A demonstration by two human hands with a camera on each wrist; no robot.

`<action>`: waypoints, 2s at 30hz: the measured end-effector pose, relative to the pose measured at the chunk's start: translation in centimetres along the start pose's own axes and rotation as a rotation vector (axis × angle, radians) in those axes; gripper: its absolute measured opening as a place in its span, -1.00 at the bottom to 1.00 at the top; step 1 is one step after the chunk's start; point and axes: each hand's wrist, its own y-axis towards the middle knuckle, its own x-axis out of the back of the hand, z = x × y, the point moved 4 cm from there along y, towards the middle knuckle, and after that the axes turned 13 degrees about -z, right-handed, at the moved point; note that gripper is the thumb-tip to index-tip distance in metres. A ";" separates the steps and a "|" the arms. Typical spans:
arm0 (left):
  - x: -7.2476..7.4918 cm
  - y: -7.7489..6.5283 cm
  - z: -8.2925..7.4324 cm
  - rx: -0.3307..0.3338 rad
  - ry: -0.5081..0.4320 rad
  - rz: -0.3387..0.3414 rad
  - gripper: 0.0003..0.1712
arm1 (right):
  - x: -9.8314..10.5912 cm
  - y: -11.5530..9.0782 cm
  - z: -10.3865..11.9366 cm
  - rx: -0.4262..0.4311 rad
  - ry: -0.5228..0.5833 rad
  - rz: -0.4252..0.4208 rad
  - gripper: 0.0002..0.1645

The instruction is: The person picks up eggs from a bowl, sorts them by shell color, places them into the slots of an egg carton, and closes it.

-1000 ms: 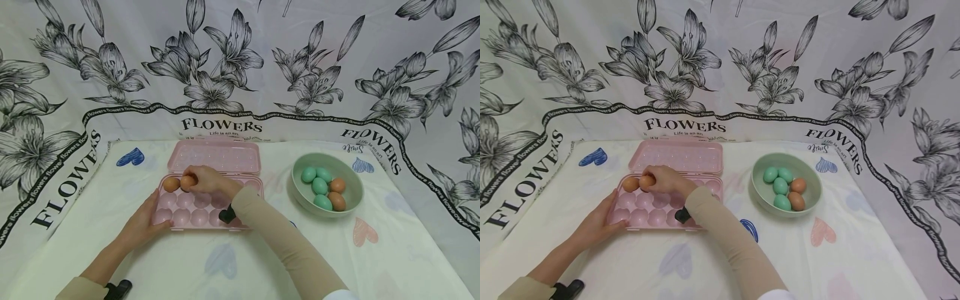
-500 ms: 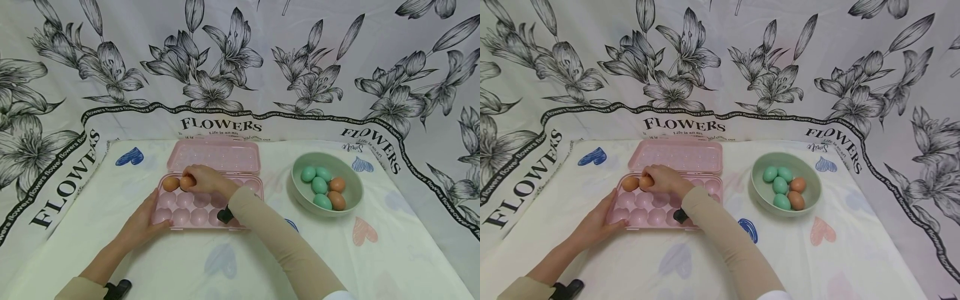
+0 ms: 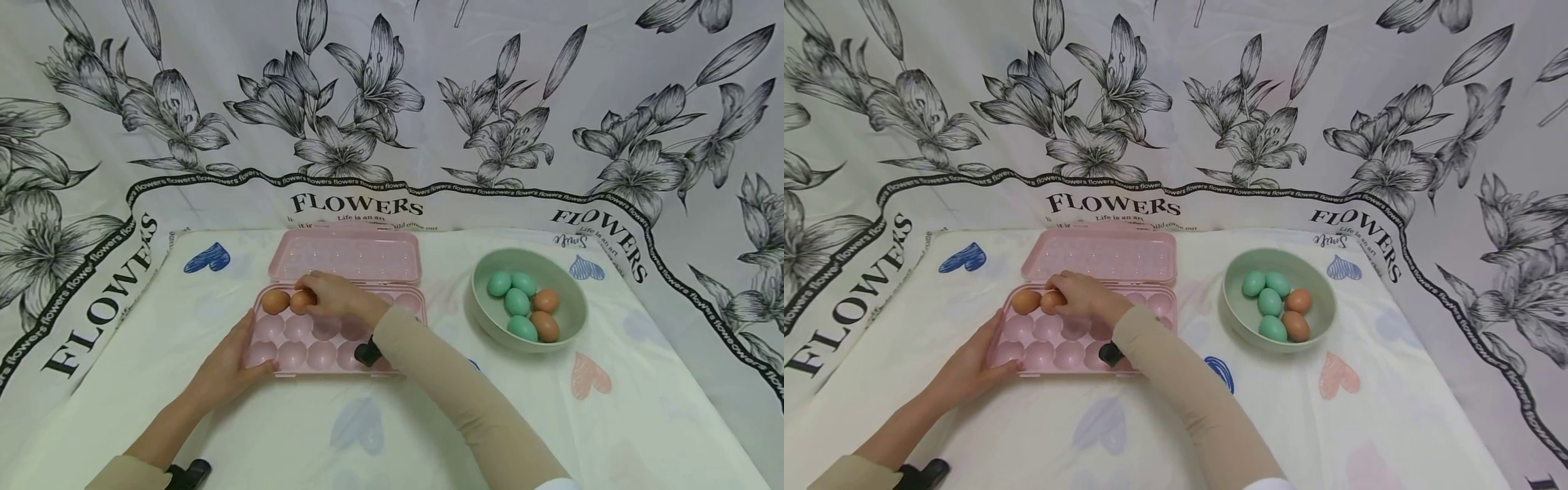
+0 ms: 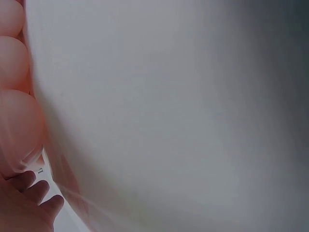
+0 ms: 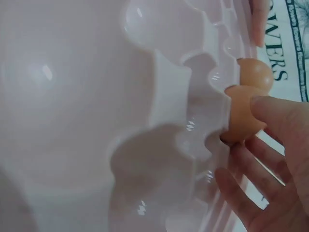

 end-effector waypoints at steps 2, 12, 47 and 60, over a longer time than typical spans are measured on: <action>0.0 0.0 0.0 -0.001 0.000 0.000 0.27 | 0.4 -0.3 -0.1 0.000 0.023 0.007 -0.43; 0.1 0.0 0.0 0.022 0.010 0.012 0.28 | 4.6 -2.0 -0.7 0.010 0.113 0.031 -0.50; 0.1 0.1 -0.1 0.036 0.025 0.015 0.30 | 19.6 -12.9 -9.2 -0.065 0.100 -0.231 -0.59; 0.0 0.0 -0.1 0.059 0.038 0.023 0.31 | 20.8 -18.5 -14.4 -0.161 0.085 -0.261 -0.59</action>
